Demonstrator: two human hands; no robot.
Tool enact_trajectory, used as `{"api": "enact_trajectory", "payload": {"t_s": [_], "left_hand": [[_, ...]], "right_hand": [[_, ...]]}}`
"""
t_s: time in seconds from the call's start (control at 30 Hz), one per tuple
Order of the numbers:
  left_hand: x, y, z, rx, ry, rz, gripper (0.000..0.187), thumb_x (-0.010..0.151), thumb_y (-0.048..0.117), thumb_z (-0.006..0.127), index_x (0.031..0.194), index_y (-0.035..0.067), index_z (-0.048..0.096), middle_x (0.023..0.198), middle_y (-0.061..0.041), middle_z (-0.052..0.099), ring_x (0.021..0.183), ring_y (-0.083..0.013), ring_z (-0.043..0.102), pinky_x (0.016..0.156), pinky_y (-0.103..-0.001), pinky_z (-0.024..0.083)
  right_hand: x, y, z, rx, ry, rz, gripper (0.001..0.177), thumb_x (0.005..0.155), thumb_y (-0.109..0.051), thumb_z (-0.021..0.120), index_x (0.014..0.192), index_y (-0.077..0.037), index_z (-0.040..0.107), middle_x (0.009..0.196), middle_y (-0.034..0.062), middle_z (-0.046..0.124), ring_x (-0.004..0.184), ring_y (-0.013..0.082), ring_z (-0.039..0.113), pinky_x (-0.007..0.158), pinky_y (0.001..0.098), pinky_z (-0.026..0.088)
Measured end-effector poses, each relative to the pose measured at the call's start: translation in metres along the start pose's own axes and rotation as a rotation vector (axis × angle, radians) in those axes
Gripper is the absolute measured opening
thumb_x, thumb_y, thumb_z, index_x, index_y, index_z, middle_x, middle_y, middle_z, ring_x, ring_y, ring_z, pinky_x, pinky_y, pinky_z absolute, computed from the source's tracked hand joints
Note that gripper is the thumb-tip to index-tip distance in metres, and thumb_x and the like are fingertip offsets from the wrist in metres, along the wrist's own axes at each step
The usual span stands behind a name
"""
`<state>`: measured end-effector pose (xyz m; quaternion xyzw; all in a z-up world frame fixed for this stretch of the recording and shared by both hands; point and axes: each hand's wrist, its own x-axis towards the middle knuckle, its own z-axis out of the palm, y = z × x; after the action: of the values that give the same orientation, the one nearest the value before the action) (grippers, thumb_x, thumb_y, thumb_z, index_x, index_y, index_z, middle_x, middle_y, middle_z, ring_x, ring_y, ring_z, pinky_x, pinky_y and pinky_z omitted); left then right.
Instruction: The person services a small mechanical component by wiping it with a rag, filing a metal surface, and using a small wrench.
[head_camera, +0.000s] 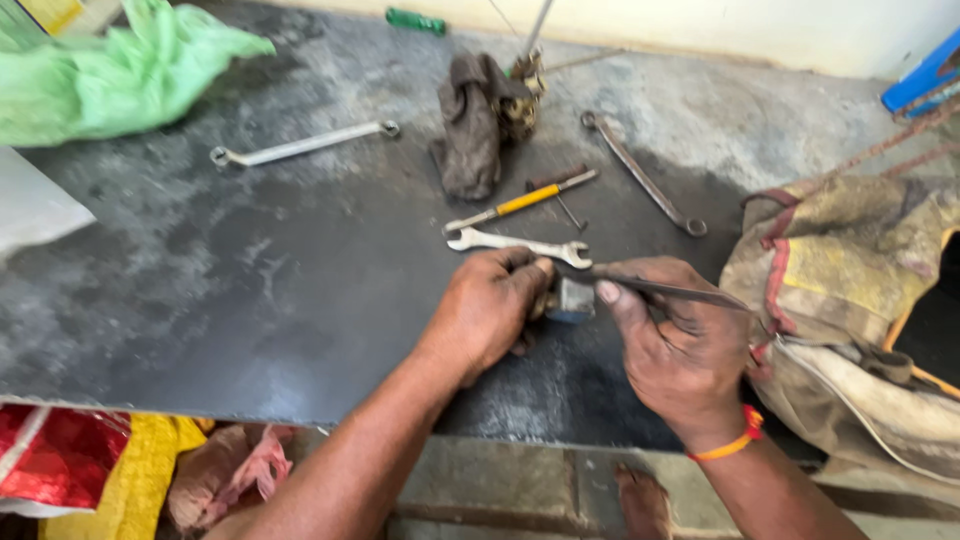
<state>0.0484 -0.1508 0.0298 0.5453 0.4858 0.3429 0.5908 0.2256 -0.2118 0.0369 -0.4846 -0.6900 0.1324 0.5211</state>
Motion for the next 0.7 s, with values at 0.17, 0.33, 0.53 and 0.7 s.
{"api": "enact_trajectory", "payload": {"t_s": [0.17,0.33,0.53,0.7], "left_hand": [[-0.002,0.005,-0.002,0.008,0.003,-0.007,0.031,0.096,0.028,0.059,0.096,0.000,0.073,0.066,-0.003,0.063,0.050,-0.0119,0.058,0.045,-0.031,0.051],[0.000,0.002,0.001,0.071,0.034,-0.026,0.029,0.094,0.028,0.061,0.095,0.001,0.075,0.065,-0.003,0.064,0.049,-0.0125,0.057,0.045,-0.031,0.049],[0.002,0.004,0.003,0.052,0.042,-0.019,0.029,0.093,0.027,0.061,0.095,0.002,0.075,0.065,-0.003,0.064,0.048,-0.0126,0.056,0.044,-0.031,0.049],[0.002,0.006,0.002,-0.029,0.025,-0.044,0.027,0.093,0.024,0.062,0.095,0.002,0.076,0.065,-0.002,0.062,0.048,-0.0119,0.053,0.043,-0.031,0.046]], "right_hand": [[0.004,-0.002,-0.013,-0.085,-0.078,-0.055,0.009,0.092,0.004,0.073,0.100,0.000,0.071,0.090,0.0067,0.073,0.078,0.0088,0.069,0.069,0.0224,0.055],[-0.003,0.009,-0.027,0.130,-0.064,0.005,0.012,0.091,0.004,0.074,0.101,0.000,0.069,0.104,0.0116,0.075,0.092,0.0137,0.072,0.081,0.0248,0.060],[0.000,0.020,-0.025,-0.107,-0.115,-0.222,0.012,0.089,0.003,0.075,0.100,0.001,0.071,0.099,0.0135,0.077,0.088,0.0197,0.078,0.073,0.0265,0.062],[-0.001,0.009,-0.036,-0.157,-0.104,-0.257,0.011,0.091,0.007,0.070,0.101,0.002,0.067,0.098,0.0134,0.074,0.088,0.0220,0.075,0.076,0.0306,0.060]]}}
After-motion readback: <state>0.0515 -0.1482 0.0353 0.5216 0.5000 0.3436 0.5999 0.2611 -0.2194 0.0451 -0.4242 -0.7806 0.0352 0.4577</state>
